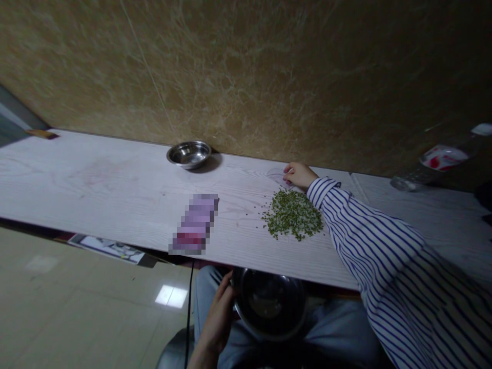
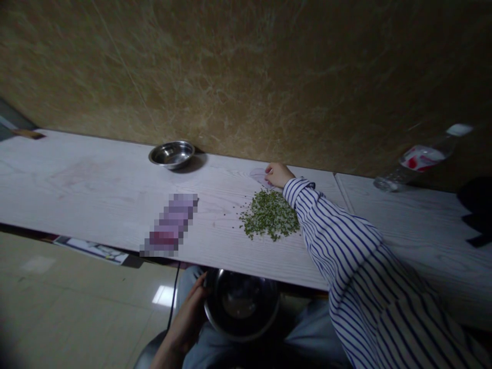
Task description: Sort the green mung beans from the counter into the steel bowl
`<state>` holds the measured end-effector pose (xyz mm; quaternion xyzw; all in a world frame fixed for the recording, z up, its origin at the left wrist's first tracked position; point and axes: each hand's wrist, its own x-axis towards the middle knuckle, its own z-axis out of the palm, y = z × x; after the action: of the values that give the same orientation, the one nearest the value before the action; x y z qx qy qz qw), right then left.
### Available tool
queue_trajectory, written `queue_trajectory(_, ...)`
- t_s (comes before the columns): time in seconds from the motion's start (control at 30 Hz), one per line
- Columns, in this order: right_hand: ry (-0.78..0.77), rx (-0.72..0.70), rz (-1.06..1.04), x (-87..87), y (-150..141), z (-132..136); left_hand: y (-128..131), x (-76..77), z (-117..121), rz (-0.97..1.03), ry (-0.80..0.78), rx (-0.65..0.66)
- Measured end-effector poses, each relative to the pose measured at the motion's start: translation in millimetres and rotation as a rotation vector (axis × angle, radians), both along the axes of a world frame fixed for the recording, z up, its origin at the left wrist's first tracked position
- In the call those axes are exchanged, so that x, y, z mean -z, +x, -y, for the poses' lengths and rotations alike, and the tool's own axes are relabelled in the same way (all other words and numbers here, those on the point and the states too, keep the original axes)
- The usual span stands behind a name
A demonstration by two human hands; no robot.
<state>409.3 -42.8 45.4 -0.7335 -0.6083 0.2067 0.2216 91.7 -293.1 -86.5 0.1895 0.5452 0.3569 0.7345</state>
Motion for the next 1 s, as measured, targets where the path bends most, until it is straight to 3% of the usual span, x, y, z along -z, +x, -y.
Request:
queue_trajectory(0.37,-0.035,-0.064,-0.068,1.4,-26.4,-0.8,-4.9,-3.2,-1.2,0.002,0.02,0.001)
queue_trajectory(0.67,-0.083,-0.152,-0.122,-9.8,-54.4,9.7,-4.9,-10.5,1.1,-0.01,0.015,-0.018)
queue_trajectory(1.0,-0.118,-0.286,-0.137,-10.5,-71.6,25.1,-7.8,-8.4,0.1,-0.003,0.039,-0.029)
